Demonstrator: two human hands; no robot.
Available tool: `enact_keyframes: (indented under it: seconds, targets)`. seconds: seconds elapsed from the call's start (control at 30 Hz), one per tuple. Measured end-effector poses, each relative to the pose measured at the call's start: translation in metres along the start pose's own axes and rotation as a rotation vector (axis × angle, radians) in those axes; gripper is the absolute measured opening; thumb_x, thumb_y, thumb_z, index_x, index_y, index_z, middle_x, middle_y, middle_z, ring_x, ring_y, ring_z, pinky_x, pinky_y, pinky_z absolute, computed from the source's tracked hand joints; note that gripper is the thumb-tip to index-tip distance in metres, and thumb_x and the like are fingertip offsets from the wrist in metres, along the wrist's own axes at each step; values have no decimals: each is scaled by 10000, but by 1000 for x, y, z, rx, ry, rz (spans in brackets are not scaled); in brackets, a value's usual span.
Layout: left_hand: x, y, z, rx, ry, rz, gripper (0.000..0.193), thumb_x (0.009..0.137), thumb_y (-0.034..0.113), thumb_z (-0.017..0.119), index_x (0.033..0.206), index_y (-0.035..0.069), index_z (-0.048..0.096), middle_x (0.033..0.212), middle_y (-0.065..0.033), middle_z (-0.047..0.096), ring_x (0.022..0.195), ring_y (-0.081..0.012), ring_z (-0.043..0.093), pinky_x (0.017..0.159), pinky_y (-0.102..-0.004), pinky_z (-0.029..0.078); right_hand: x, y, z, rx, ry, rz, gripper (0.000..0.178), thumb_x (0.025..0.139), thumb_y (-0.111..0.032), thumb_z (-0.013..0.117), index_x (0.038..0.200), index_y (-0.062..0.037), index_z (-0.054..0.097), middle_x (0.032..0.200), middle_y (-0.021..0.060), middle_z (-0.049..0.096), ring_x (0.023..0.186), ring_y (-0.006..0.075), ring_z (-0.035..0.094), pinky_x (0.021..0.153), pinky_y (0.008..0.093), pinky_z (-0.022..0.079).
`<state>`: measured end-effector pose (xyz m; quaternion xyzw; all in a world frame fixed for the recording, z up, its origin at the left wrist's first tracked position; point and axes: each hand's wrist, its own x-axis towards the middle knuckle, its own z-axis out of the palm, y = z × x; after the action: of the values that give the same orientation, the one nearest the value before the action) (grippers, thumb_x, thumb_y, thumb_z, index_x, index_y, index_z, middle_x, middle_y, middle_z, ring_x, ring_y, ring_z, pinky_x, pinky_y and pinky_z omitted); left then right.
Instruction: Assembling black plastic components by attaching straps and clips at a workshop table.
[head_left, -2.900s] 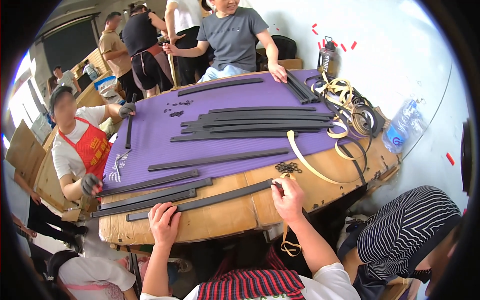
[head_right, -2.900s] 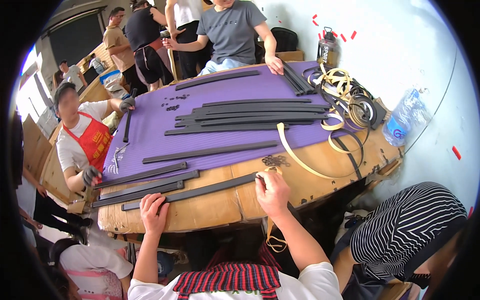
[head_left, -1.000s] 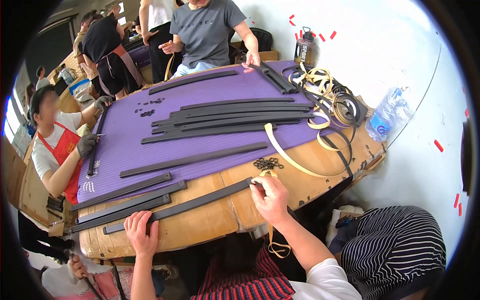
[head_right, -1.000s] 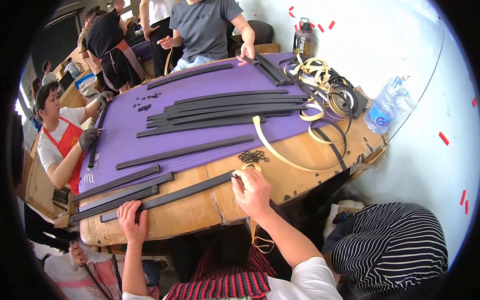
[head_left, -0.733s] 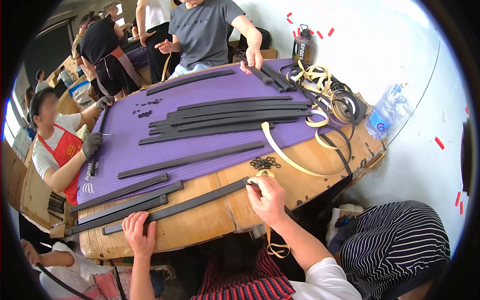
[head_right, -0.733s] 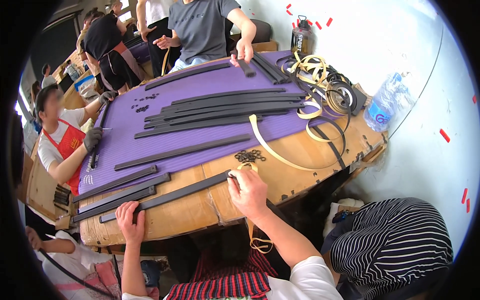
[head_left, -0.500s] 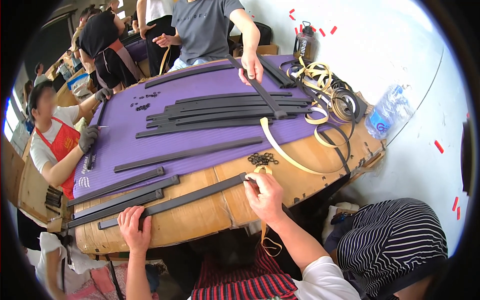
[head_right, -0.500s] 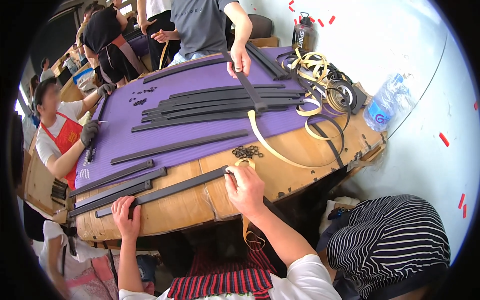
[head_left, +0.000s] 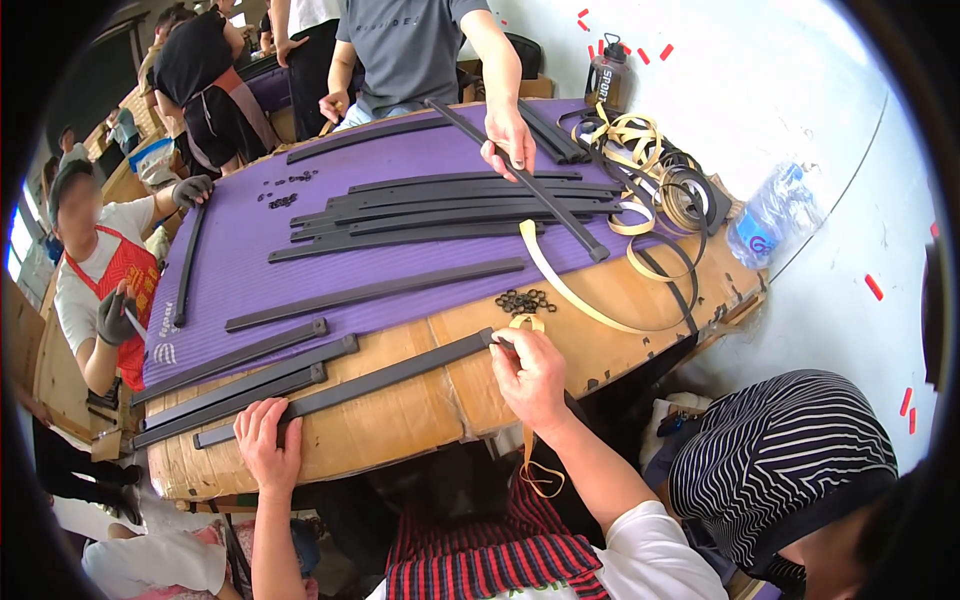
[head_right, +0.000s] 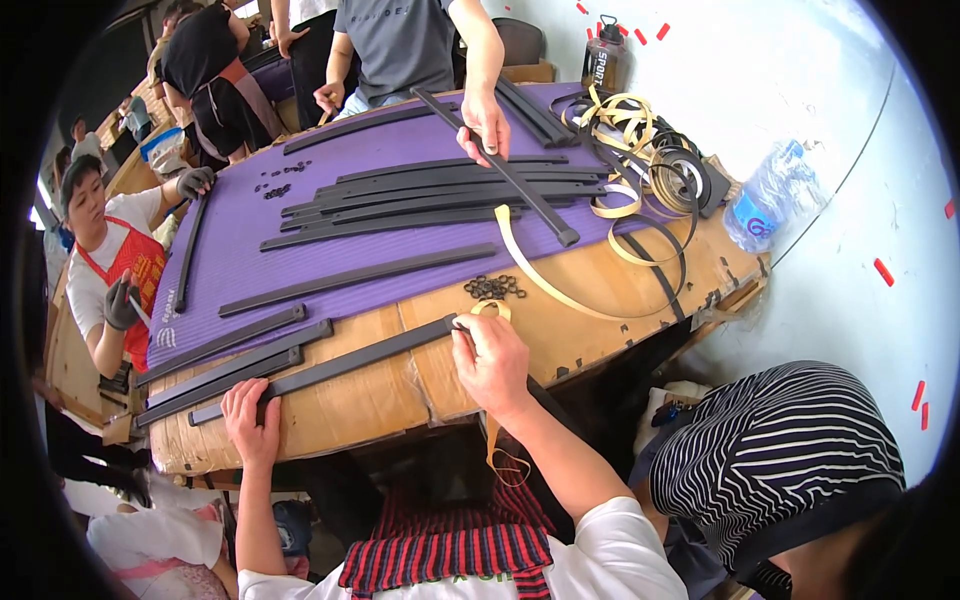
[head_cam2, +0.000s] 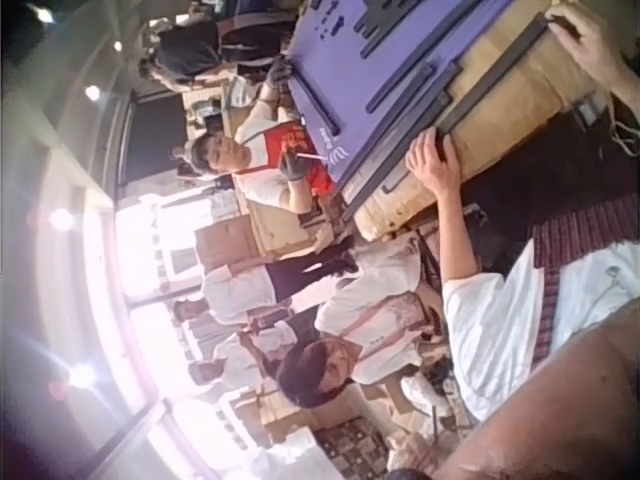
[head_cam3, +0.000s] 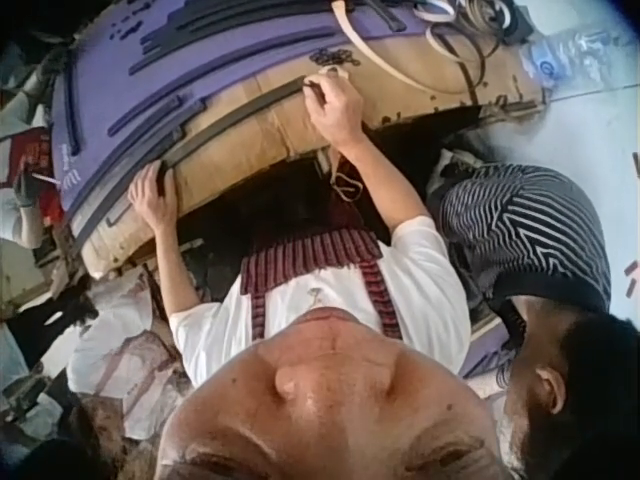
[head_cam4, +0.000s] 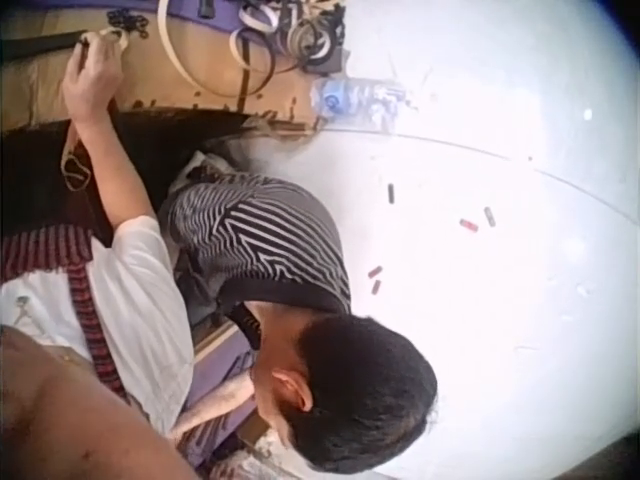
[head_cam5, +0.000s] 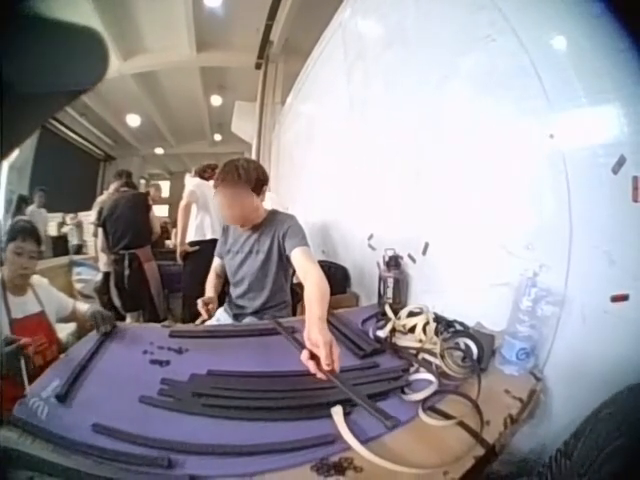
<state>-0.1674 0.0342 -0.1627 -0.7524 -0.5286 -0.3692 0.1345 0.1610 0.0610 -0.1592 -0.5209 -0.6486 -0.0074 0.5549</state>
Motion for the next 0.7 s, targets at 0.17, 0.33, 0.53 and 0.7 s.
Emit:
enact_keyframes:
  seconds: [0.17, 0.33, 0.53, 0.7]
  targets:
    - [-5, -1, 2, -1, -9, -1, 286, 682, 71, 658, 958, 49, 582, 967, -82, 594, 932, -284, 530, 860, -391, 366, -7, 4, 5, 14, -12, 26, 143, 721, 6, 626, 843, -41, 568, 707, 80, 569, 607, 216, 549, 530, 308, 447]
    - [-2, -2, 5, -8, -4, 11, 280, 695, 77, 658, 964, 60, 582, 964, -81, 594, 933, -273, 533, 867, -387, 365, -3, 3, 3, 58, 50, 53, 111, 747, -1, 614, 843, -30, 565, 707, 103, 566, 605, 238, 549, 532, 311, 440]
    - [2, -4, 4, -8, 8, 29, 252, 729, 99, 637, 972, 61, 585, 958, -74, 597, 931, -262, 536, 871, -380, 364, -3, 4, 7, 186, 99, 55, 140, 749, 67, 582, 874, 5, 569, 737, 106, 586, 642, 215, 570, 569, 283, 461]
    - [-1, -5, 7, -31, 15, 17, 247, 719, 101, 645, 957, 65, 593, 954, -64, 600, 929, -256, 538, 867, -378, 366, -5, 4, 6, -47, 26, -146, 155, 723, 47, 595, 863, -17, 576, 734, 104, 593, 648, 244, 563, 570, 316, 466]
